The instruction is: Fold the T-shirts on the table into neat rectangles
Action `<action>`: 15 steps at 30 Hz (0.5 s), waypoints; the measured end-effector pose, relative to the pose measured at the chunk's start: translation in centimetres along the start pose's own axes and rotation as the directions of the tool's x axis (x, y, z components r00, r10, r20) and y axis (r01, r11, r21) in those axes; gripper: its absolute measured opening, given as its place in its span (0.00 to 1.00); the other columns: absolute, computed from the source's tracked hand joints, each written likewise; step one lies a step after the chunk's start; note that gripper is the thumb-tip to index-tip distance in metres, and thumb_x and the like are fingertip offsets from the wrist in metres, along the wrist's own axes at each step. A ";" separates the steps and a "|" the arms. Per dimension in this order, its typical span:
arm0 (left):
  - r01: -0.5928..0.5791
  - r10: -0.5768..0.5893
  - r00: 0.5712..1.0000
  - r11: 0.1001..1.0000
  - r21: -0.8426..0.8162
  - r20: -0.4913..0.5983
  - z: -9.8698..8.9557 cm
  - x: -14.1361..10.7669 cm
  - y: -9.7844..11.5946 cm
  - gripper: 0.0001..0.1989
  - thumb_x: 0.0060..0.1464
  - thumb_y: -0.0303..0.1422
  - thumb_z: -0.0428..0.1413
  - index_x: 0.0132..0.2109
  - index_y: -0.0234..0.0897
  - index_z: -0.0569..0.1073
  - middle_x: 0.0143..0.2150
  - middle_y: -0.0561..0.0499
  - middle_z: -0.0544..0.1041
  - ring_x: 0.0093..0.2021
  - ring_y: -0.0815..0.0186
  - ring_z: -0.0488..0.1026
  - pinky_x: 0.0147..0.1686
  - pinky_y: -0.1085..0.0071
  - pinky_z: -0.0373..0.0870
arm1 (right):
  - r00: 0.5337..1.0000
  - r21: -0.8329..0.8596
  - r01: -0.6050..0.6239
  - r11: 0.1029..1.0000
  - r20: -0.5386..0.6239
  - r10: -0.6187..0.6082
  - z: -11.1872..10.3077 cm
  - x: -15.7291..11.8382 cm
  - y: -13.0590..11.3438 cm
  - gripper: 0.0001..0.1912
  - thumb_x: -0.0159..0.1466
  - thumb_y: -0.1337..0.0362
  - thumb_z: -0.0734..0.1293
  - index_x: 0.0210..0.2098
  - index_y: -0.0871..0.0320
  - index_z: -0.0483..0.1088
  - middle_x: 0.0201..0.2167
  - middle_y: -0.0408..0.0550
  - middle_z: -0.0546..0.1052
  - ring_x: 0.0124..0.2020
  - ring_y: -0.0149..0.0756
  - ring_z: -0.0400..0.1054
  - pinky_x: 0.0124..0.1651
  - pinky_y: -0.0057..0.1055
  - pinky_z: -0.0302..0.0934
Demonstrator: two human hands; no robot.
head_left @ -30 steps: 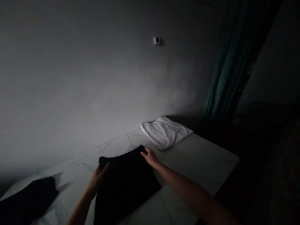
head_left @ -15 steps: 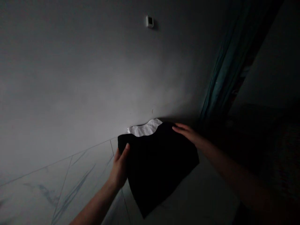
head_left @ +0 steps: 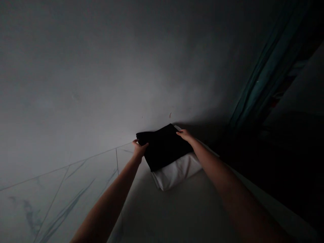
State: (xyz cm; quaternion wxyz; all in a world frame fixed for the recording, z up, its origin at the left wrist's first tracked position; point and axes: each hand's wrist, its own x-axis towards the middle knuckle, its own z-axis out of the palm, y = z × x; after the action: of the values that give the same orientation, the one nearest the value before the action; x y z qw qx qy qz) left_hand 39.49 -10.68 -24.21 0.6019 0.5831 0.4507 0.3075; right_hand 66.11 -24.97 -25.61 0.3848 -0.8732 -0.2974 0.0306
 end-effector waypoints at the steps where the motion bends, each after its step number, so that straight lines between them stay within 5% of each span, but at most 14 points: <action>1: -0.014 0.013 0.998 1.000 0.009 0.069 -0.3 -0.9 -0.5 0.34 0.46 0.26 0.68 0.56 0.41 0.60 0.37 0.53 0.74 0.29 0.69 0.74 0.31 0.71 0.73 | 1.000 -0.020 -0.020 1.000 0.008 0.020 -0.3 -0.4 0.4 0.12 0.64 0.61 0.69 0.45 0.59 0.79 0.37 0.52 0.82 0.41 0.41 0.78 0.46 0.32 0.68; 5: -0.081 0.038 0.941 0.990 0.115 0.337 -0.6 -4.1 -1.8 0.29 0.47 0.27 0.66 0.54 0.42 0.64 0.36 0.55 0.71 0.28 0.71 0.71 0.26 0.76 0.70 | 0.998 -0.103 -0.053 0.993 0.011 0.055 -1.6 -3.0 1.3 0.15 0.62 0.60 0.70 0.46 0.62 0.78 0.44 0.59 0.81 0.48 0.48 0.76 0.51 0.38 0.67; 11: -0.021 -0.007 0.966 0.994 0.106 0.260 0.5 -6.8 1.0 0.26 0.47 0.22 0.64 0.53 0.37 0.68 0.37 0.52 0.72 0.31 0.69 0.73 0.26 0.77 0.70 | 0.989 -0.186 0.141 0.973 -0.020 -0.147 -3.5 -4.7 -1.4 0.17 0.63 0.71 0.67 0.52 0.58 0.73 0.52 0.54 0.78 0.54 0.41 0.72 0.56 0.37 0.64; 15: -0.066 0.050 0.954 0.997 0.047 0.294 0.1 -8.5 1.6 0.28 0.47 0.23 0.65 0.55 0.37 0.67 0.40 0.49 0.74 0.32 0.68 0.74 0.27 0.75 0.73 | 0.985 -0.211 0.162 0.964 -0.018 -0.170 -5.8 -4.6 -2.6 0.16 0.66 0.71 0.63 0.52 0.58 0.73 0.54 0.53 0.77 0.54 0.38 0.71 0.57 0.35 0.63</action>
State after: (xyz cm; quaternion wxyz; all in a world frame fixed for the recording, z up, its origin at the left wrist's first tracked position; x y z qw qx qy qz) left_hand 36.42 -18.18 -21.11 0.6360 0.6520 0.3477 0.2224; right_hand 62.65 -29.86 -20.58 0.2976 -0.8812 -0.3641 -0.0486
